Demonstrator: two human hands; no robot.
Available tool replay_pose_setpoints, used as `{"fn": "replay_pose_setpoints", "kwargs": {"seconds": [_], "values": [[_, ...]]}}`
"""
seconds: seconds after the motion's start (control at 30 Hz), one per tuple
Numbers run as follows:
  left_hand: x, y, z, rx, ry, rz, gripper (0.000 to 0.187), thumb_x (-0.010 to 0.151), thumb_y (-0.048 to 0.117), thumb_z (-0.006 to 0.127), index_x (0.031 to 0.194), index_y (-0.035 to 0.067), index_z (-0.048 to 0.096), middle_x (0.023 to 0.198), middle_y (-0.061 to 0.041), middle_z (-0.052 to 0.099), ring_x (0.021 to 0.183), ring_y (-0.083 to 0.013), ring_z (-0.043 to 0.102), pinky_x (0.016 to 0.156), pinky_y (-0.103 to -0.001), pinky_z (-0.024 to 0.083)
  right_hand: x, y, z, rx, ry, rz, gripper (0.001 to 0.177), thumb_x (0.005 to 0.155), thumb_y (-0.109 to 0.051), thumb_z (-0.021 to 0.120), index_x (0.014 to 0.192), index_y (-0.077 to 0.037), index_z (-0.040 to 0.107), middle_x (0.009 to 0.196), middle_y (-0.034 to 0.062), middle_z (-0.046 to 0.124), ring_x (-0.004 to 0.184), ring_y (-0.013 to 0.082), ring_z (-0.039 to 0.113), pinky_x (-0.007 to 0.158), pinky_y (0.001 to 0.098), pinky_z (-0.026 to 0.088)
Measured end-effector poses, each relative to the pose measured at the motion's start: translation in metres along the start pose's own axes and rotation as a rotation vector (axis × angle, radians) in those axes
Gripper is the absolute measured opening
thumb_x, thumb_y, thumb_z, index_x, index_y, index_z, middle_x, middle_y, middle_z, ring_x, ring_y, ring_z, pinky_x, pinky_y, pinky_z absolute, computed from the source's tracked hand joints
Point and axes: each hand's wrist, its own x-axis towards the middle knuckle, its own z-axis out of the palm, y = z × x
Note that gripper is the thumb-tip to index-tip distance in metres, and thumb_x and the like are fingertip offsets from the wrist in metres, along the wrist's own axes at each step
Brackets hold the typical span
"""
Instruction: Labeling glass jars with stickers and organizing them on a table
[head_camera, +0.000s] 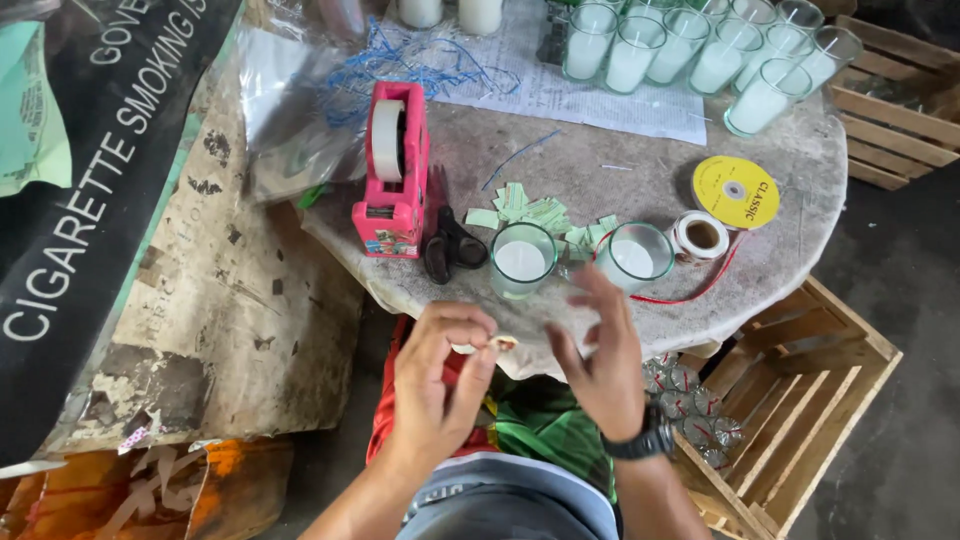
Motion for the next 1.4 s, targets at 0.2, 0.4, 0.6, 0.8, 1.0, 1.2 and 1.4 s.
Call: {"fn": "replay_pose_setpoints", "kwargs": {"seconds": [0.2,0.4,0.6,0.8,1.0,1.2,1.4], "values": [[0.009,-0.015,-0.009,0.009,-0.097,-0.030,0.004,0.082,0.007,0.048,0.081,0.003,0.048,0.088,-0.012,0.052,0.082,-0.0199,0.054,0.073,-0.027,0.043,0.038,0.037,0.038,-0.008,-0.108,-0.127,0.079,0.070,-0.026,0.069,0.129,-0.001,0.023,0.119,0.0134,0.051,0.110,0.0287,0.048,0.088,0.0351,0.038],[0.019,-0.018,-0.009,-0.093,-0.081,-0.116,0.008,0.080,0.008,0.056,0.073,0.004,0.055,0.072,-0.009,0.058,0.056,-0.0196,0.053,0.053,-0.030,0.044,0.027,-0.001,0.024,0.650,0.024,0.116,0.074,0.060,-0.030,0.072,0.126,-0.009,0.043,0.107,0.0054,0.052,0.098,0.0150,0.047,0.090,0.0322,0.038],[0.019,-0.015,0.009,-0.225,-0.185,-0.180,0.011,0.080,0.009,0.058,0.071,0.003,0.056,0.063,-0.008,0.052,0.053,-0.0146,0.047,0.049,-0.027,0.041,0.009,0.026,0.025,1.173,-0.077,0.217,0.059,0.084,-0.043,0.037,0.121,0.002,0.036,0.101,0.0209,0.052,0.081,0.0235,0.057,0.070,0.0369,0.051],[0.018,-0.009,0.014,-0.080,-0.189,-0.214,0.009,0.078,0.010,0.060,0.075,0.001,0.058,0.064,-0.010,0.055,0.055,-0.0189,0.055,0.050,-0.027,0.046,-0.003,0.009,0.025,1.122,-0.013,0.281,0.054,0.089,-0.034,0.029,0.128,0.003,0.033,0.110,0.0186,0.052,0.098,0.0213,0.049,0.086,0.0360,0.042],[0.015,-0.010,0.016,-0.031,-0.192,-0.245,0.005,0.076,0.010,0.060,0.076,0.005,0.061,0.063,-0.009,0.054,0.055,-0.0176,0.055,0.046,-0.026,0.047,-0.007,0.017,0.026,1.156,-0.027,0.241,0.054,0.088,-0.032,0.033,0.131,0.001,0.029,0.112,0.0193,0.051,0.102,0.0225,0.050,0.087,0.0378,0.040],[0.014,-0.010,0.019,0.022,-0.195,-0.251,0.006,0.074,0.010,0.061,0.073,0.005,0.059,0.062,-0.009,0.052,0.055,-0.0202,0.057,0.045,-0.026,0.049,-0.006,0.017,0.025,1.176,-0.051,0.222,0.064,0.084,-0.038,0.038,0.132,0.002,0.025,0.111,0.0209,0.051,0.100,0.0255,0.051,0.086,0.0392,0.041],[0.011,-0.013,0.020,0.027,-0.177,-0.258,0.005,0.072,0.009,0.060,0.072,0.004,0.059,0.061,-0.009,0.052,0.054,-0.0195,0.056,0.044,-0.025,0.050,-0.004,0.017,0.017,0.971,-0.121,0.194,0.082,0.075,-0.043,0.051,0.130,0.008,0.018,0.111,0.0284,0.046,0.102,0.0357,0.046,0.091,0.0467,0.036]]}}
